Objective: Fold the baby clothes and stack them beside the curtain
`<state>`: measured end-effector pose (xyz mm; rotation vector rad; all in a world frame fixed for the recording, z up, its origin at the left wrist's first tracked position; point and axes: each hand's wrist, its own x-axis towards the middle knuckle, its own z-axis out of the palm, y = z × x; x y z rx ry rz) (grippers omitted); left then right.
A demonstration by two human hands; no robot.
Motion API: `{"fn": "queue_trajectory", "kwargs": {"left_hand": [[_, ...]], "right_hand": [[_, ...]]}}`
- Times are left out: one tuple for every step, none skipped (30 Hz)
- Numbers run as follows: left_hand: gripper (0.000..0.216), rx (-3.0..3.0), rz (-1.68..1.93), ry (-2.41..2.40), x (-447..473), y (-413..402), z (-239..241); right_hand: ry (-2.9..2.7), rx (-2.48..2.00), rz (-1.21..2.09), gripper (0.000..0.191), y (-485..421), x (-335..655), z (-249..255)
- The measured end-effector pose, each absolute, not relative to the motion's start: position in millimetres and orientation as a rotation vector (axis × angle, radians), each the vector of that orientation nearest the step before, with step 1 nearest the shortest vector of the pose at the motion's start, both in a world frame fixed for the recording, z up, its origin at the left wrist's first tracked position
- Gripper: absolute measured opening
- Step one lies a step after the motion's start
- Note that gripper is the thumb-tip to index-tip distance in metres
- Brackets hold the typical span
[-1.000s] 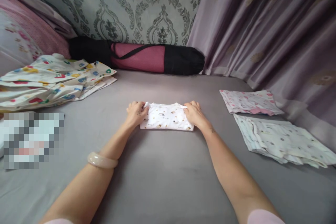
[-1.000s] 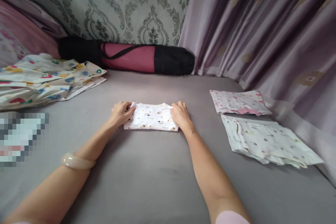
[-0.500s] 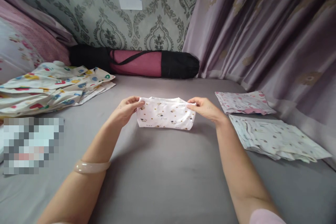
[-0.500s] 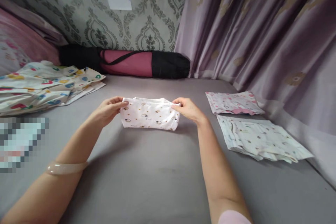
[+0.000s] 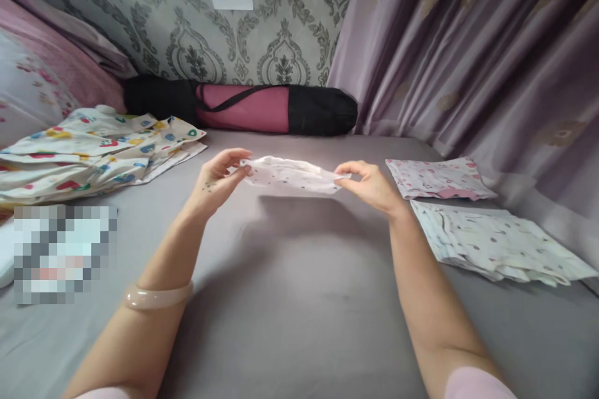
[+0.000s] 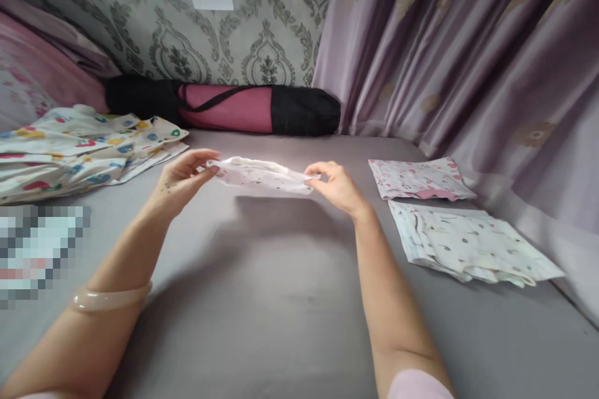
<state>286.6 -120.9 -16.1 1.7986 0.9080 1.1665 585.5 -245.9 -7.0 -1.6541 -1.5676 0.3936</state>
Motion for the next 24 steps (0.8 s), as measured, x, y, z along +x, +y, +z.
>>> {"fn": "queue_trajectory", "kwargs": {"left_hand": [[0.036,1.879,1.0,0.896,280.6,-120.4,-14.1],[0.035,1.95,0.808,0.869,274.4,-119.6,-12.4],[0.034,2.009,0.612,0.83,268.6,-118.7,-11.4],[0.032,2.057,0.429,0.783,263.6,-117.4,-11.4],[0.031,2.096,0.273,0.735,259.6,-115.9,-12.4],[0.03,2.128,0.151,0.691,256.6,-114.2,-14.3],[0.03,2.15,0.064,0.655,254.7,-112.4,-17.0],[0.03,2.166,0.008,0.63,253.7,-110.8,-20.1],[0.031,2.178,-0.024,0.614,253.3,-109.5,-23.2],[0.033,2.187,-0.039,0.604,253.4,-108.6,-25.8],[0.034,2.195,-0.041,0.596,253.7,-108.3,-27.5],[0.036,2.2,-0.041,0.588,254.2,-108.6,-28.1],[0.037,2.199,-0.042,0.58,254.7,-109.3,-27.5],[0.037,2.192,-0.045,0.576,255.2,-110.4,-25.8],[0.037,2.183,-0.047,0.576,255.8,-111.7,-23.1],[0.036,2.18,-0.047,0.584,256.6,-113.0,-20.0],[0.034,2.189,-0.035,0.602,257.7,-114.2,-16.8],[0.033,2.21,-0.014,0.63,259.3,-115.3,-14.1],[0.032,2.242,0.019,0.671,261.7,-116.3,-12.3],[0.032,2.281,0.059,0.724,265.0,-117.6,-11.8],[0.033,2.319,0.099,0.786,269.3,-119.3,-12.9],[0.035,2.355,0.143,0.85,274.7,-121.8,-15.7],[0.036,2.39,0.194,0.909,281.0,-125.1,-20.1],[0.038,2.432,0.248,0.953,288.2,-129.4,-26.1]], "right_hand": [[-1.66,-1.685,0.479,0.016,-247.8,587.0,-7.0],[-1.746,-1.706,0.587,0.015,-249.4,588.6,-7.3],[-1.819,-1.717,0.706,0.016,-250.7,590.1,-7.8],[-1.876,-1.72,0.822,0.017,-251.6,591.2,-8.6],[-1.923,-1.72,0.92,0.019,-252.0,591.7,-9.5],[-1.966,-1.719,0.993,0.021,-252.0,591.8,-10.5],[-2.008,-1.721,1.042,0.021,-251.7,591.3,-11.5],[-2.046,-1.726,1.069,0.022,-251.3,590.4,-12.5],[-2.078,-1.735,1.082,0.022,-250.9,589.3,-13.3],[-2.103,-1.747,1.083,0.023,-250.6,588.1,-14.0],[-2.122,-1.761,1.083,0.024,-250.6,587.0,-14.4],[-2.132,-1.774,1.089,0.024,-250.9,586.1,-14.6],[-2.135,-1.785,1.107,0.023,-251.5,585.7,-14.4],[-2.133,-1.795,1.135,0.021,-252.4,585.8,-13.8],[-2.128,-1.803,1.169,0.018,-253.4,586.3,-12.9],[-2.122,-1.814,1.192,0.016,-254.4,587.0,-11.7],[-2.115,-1.829,1.191,0.015,-255.1,587.8,-10.3],[-2.105,-1.848,1.158,0.018,-255.4,588.2,-9.1],[-2.091,-1.863,1.09,0.022,-254.9,587.6,-8.3],[-2.068,-1.872,0.991,0.026,-253.7,585.8,-8.2],[-2.034,-1.874,0.866,0.028,-251.6,582.3,-9.3],[-1.991,-1.871,0.725,0.03,-248.8,576.9,-11.8],[-1.95,-1.861,0.585,0.032,-245.6,569.6,-15.7],[-1.921,-1.845,0.455,0.035,-242.1,560.7,-21.2]]}}
